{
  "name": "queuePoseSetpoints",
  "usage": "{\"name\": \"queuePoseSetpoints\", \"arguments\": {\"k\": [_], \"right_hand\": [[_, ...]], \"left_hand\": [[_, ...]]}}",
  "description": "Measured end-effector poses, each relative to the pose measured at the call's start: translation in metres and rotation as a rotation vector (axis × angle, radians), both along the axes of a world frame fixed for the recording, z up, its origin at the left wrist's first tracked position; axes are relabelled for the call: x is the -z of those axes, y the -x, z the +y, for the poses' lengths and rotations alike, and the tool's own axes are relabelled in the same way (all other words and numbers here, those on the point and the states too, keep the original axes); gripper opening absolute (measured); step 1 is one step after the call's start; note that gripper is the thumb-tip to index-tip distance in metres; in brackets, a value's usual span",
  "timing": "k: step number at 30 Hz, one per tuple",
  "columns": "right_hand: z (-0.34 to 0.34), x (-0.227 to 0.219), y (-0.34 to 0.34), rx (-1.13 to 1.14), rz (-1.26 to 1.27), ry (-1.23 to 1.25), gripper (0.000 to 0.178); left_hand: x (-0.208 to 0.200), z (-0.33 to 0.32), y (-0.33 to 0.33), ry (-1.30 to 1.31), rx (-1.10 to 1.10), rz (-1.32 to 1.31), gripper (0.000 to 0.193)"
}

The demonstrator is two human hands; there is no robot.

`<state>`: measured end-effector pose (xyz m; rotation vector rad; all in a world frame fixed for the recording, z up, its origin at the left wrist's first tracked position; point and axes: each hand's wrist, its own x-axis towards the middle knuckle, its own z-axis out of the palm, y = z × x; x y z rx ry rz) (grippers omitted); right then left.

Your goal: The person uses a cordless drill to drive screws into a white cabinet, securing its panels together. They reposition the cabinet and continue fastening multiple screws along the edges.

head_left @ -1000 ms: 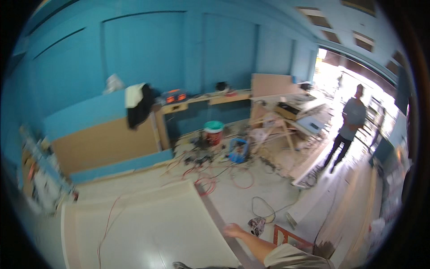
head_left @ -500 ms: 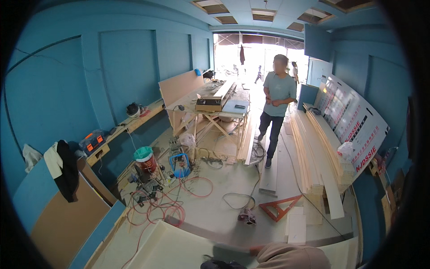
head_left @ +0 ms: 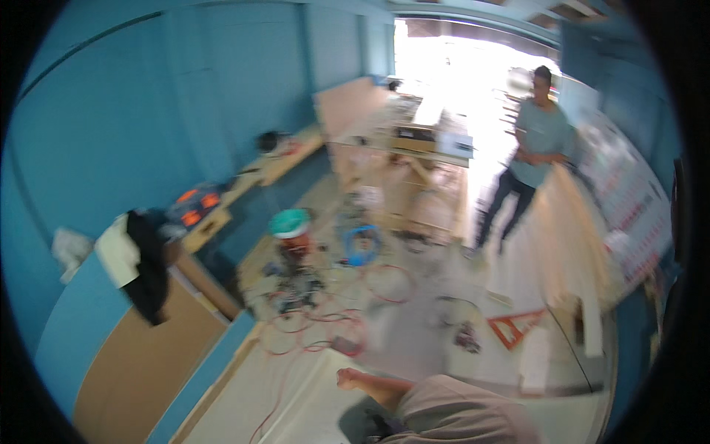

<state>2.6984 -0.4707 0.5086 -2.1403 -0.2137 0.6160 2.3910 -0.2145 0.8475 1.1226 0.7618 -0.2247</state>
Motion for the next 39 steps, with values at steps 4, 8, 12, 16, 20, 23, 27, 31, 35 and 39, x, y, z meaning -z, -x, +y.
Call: {"name": "queuePoseSetpoints", "arguments": {"k": [4,8,12,16,20,23,27,31,35,39], "right_hand": [[0.165,-0.083,-0.069,-0.186,-0.156,0.059,0.035],[0.243,-0.081,-0.065,-0.543,-0.334,0.280,0.027],[0.246,-0.024,-0.025,-0.665,0.135,0.616,0.026],[0.286,-0.055,-0.019,-0.558,0.363,0.686,0.026],[0.390,-0.139,-0.029,-0.535,0.471,0.686,0.027],[0.455,-0.116,-0.063,-0.669,0.435,0.600,0.026],[0.468,-0.039,-0.130,-0.335,0.436,0.216,0.019],[0.448,-0.056,-0.247,-0.040,0.591,0.007,0.019],[0.561,-0.095,-0.339,-0.081,0.422,0.324,0.023],[0.702,-0.106,-0.401,-0.251,0.359,0.543,0.028]], "left_hand": [[0.015,0.065,-0.014,0.069,-0.091,-0.069,0.008],[0.019,0.149,-0.013,0.081,-0.259,-0.144,0.005],[0.044,0.244,0.021,0.062,-0.524,-0.130,0.010],[0.065,0.325,0.064,0.030,-0.766,-0.116,0.011],[0.046,0.377,0.081,-0.043,-0.771,-0.109,0.007],[0.039,0.407,0.073,-0.029,-0.842,-0.026,0.007],[0.131,0.451,0.079,-0.057,-0.918,-0.013,0.011],[0.065,0.504,0.020,0.141,-1.113,-0.158,0.016],[0.092,0.571,0.002,0.167,-1.286,-0.129,0.010],[0.068,0.632,-0.043,0.230,-1.503,-0.052,0.006]]}}
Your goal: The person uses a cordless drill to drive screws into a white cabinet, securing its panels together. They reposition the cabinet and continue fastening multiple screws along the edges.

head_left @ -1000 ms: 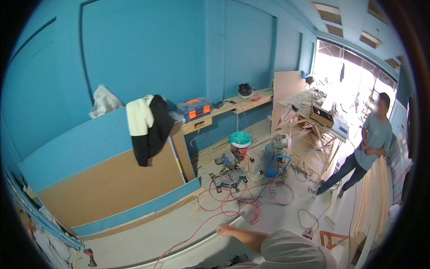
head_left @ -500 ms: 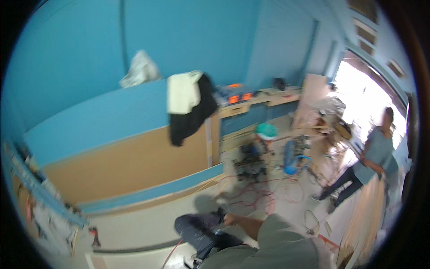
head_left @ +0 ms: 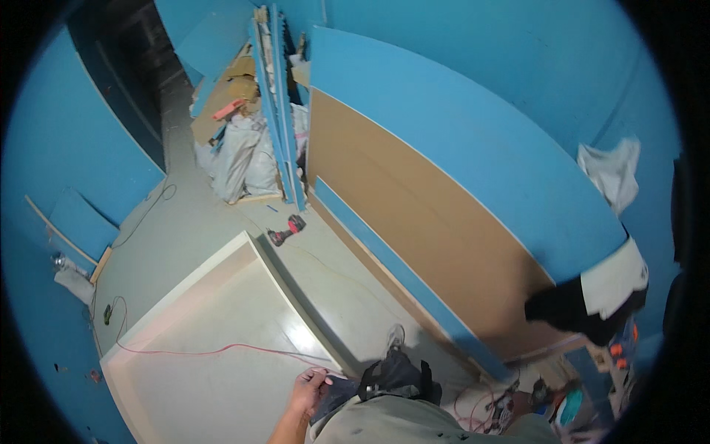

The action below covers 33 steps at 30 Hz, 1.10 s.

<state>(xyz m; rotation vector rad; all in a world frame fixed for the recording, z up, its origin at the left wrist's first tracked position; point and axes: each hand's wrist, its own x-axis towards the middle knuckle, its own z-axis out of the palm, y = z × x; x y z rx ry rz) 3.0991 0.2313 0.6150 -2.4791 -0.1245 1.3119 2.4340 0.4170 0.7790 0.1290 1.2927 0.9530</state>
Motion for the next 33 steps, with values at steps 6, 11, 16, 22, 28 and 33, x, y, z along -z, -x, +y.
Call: {"name": "queuePoseSetpoints", "arguments": {"k": [6,11,16,22,28,33], "right_hand": [[0.321,0.059,0.042,-0.065,0.293,-0.441,0.026],[0.522,0.000,0.255,-0.586,0.368,-0.453,0.026],[0.590,0.032,0.374,-1.132,0.424,-0.333,0.024],[0.671,0.033,0.452,-1.683,0.238,0.218,0.035],[0.749,0.050,0.475,-2.064,0.528,0.651,0.030],[0.860,-0.007,0.553,-1.859,1.110,0.982,0.033]], "left_hand": [[-0.027,0.091,-0.054,-0.167,0.124,0.012,0.017],[-0.011,0.150,-0.042,-0.151,0.024,0.043,0.015],[0.025,0.216,-0.006,-0.148,-0.059,-0.035,0.016],[0.131,0.316,0.071,-0.058,0.013,0.039,0.020],[0.145,0.425,0.187,0.005,-0.032,0.145,0.029],[0.151,0.497,0.235,0.151,-0.046,0.211,0.033]]}}
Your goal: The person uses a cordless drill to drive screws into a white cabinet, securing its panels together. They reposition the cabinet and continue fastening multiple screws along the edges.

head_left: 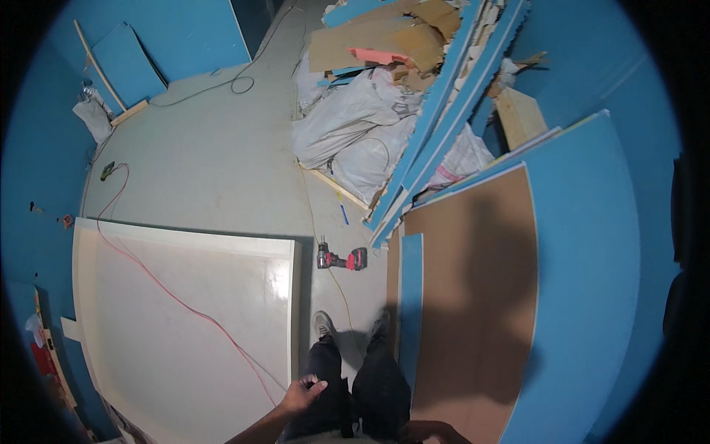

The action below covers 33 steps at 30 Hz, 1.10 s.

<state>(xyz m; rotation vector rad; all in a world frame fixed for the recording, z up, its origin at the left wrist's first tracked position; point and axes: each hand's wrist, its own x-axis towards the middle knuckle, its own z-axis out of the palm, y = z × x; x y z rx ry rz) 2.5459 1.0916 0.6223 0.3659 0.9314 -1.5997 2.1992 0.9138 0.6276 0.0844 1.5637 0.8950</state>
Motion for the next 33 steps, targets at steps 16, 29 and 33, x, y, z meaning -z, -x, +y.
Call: {"name": "queuePoseSetpoints", "arguments": {"k": [16,29,33], "right_hand": [[0.226,0.617,0.425,0.245,0.711,-1.167,0.026],[0.200,0.704,0.422,0.176,0.745,-1.035,0.059],[0.230,0.623,0.422,-0.252,1.349,-0.860,0.056]], "left_hand": [[0.494,0.154,0.214,-0.129,0.054,0.070,0.010],[0.656,0.145,0.173,-0.144,-0.782,-0.256,0.016],[0.698,0.151,0.164,-0.304,-1.038,-0.358,0.021]]}}
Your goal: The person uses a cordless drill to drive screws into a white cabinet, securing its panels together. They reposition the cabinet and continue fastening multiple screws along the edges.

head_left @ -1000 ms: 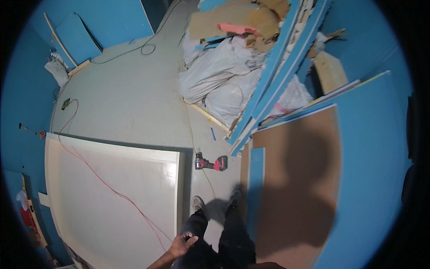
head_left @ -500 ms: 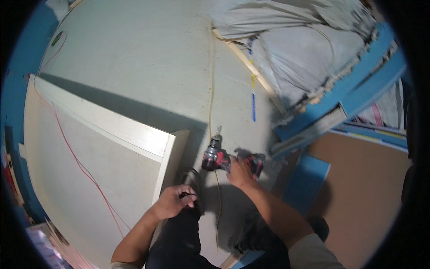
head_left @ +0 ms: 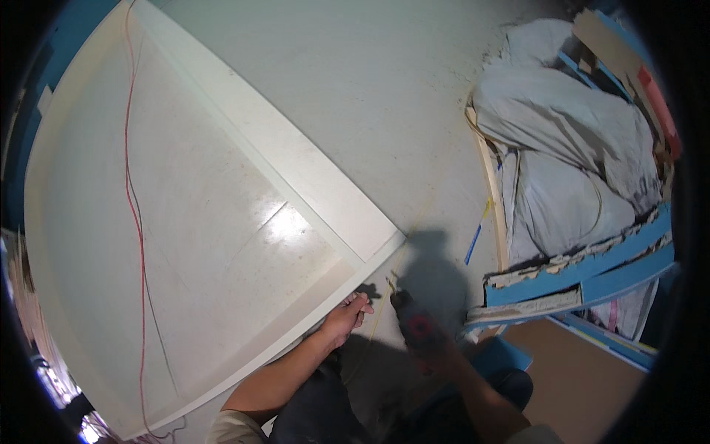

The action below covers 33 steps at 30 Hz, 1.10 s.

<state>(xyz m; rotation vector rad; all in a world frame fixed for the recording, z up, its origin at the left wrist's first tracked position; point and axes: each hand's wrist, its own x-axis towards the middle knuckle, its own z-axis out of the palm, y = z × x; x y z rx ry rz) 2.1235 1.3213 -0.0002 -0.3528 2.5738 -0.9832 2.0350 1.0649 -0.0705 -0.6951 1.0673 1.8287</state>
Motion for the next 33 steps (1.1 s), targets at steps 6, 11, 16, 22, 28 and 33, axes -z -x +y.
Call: {"name": "queuePoseSetpoints", "arguments": {"k": [6,11,16,22,28,33], "right_hand": [[-0.027,-0.007,-0.019,0.037,0.106,-0.015,0.050],[-0.035,0.012,-0.054,0.299,-0.402,0.353,0.049],[-0.057,-0.013,-0.044,0.519,-0.388,0.630,0.047],[-0.065,-0.008,-0.048,0.756,-0.732,0.799,0.036],[-0.056,-0.006,-0.040,0.824,-0.807,1.031,0.037],[-0.052,-0.008,-0.026,1.044,-0.995,1.280,0.052]], "left_hand": [[-0.009,0.001,0.013,-0.060,-0.232,-0.160,0.020],[-0.006,0.001,0.013,-0.226,-0.311,-0.195,0.021],[-0.008,0.004,0.011,-0.248,-0.280,-0.227,0.024],[-0.012,0.004,0.012,-0.144,-0.271,-0.315,0.022],[-0.018,0.009,0.013,-0.133,-0.223,-0.144,0.021],[-0.014,0.014,0.014,-0.142,-0.267,-0.146,0.019]]}}
